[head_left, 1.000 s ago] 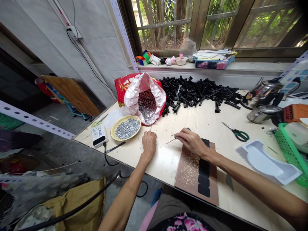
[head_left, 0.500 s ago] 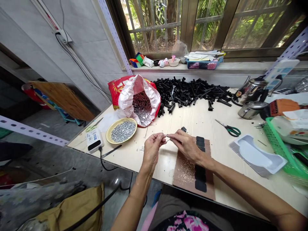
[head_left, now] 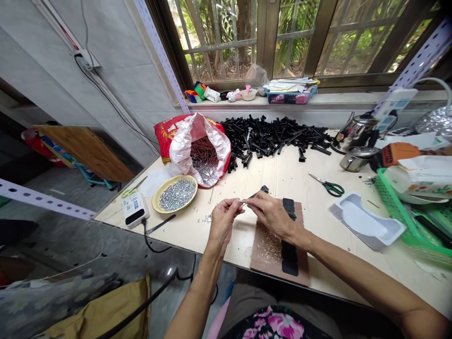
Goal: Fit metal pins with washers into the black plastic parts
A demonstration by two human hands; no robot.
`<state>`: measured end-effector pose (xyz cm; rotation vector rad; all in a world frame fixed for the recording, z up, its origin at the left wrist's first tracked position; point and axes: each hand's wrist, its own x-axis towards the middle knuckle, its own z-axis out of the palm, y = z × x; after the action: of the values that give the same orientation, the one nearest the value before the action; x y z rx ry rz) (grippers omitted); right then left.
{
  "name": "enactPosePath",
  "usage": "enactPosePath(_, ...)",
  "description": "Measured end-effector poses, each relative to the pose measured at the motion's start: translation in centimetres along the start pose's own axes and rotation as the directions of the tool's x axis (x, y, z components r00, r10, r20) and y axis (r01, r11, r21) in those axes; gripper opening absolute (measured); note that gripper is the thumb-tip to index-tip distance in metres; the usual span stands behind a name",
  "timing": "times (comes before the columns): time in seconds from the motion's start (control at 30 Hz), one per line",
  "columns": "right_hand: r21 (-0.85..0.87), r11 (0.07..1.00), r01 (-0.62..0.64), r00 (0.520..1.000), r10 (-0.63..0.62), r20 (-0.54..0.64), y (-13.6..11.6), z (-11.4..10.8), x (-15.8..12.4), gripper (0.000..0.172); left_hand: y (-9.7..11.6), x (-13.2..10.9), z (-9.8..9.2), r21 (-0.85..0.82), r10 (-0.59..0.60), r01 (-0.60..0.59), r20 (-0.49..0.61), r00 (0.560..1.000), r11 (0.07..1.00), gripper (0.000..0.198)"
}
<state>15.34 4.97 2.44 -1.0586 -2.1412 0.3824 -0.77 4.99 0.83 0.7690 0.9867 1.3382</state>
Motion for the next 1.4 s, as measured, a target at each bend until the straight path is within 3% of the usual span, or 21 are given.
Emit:
enactPosePath(0.27, -0.01, 1.0, -0.013, 0.997, 0.013, -0.07, 0.4, 0.4, -0.6, 0.01, -0.3, 0.1, 0.1, 0.034, -0.065, 0.065, 0.007, 0.998, 0.997, 0.029)
enactPosePath(0.5, -0.29, 0.952, -0.099, 0.995, 0.097, -0.021, 0.1, 0.2, -1.4, 0.023, -0.6, -0.1, 0.6, 0.162, 0.004, -0.001, -0.021, 1.0, 0.987, 0.027)
enactPosePath(0.67, -0.179, 0.976, -0.121, 0.993, 0.12, -0.013, 0.2, 0.4, -1.7, 0.018, -1.0, -0.2, 0.7, 0.166, 0.02, -0.017, -0.016, 1.0, 0.986, 0.027)
enactPosePath(0.83, -0.151, 0.972, -0.179, 0.983, 0.181, 0.004, 0.3, 0.5, -1.8, 0.023, -1.2, -0.4, 0.6, 0.206, 0.037, -0.034, -0.01, 0.999, 0.978, 0.027)
enactPosePath(1.03, 0.08, 0.993, -0.091, 0.995, 0.094, -0.026, 0.9, 0.3, -2.6, 0.019, -1.5, -0.6, 0.7, 0.19, 0.028, -0.028, 0.002, 1.0, 0.981, 0.028)
enactPosePath(1.17, 0.096, 0.982, -0.163, 0.984, 0.169, -0.06, 1.1, 0.0, -3.3, 0.016, -1.6, -0.7, 1.1, 0.196, 0.012, -0.014, 0.011, 1.0, 0.981, 0.03)
enactPosePath(1.4, 0.072, 0.986, -0.153, 0.982, 0.16, -0.102, 1.0, -0.5, -4.2, 0.017, -2.1, -1.3, 2.0, 0.21, 0.001, -0.009, 0.041, 0.999, 0.978, 0.029)
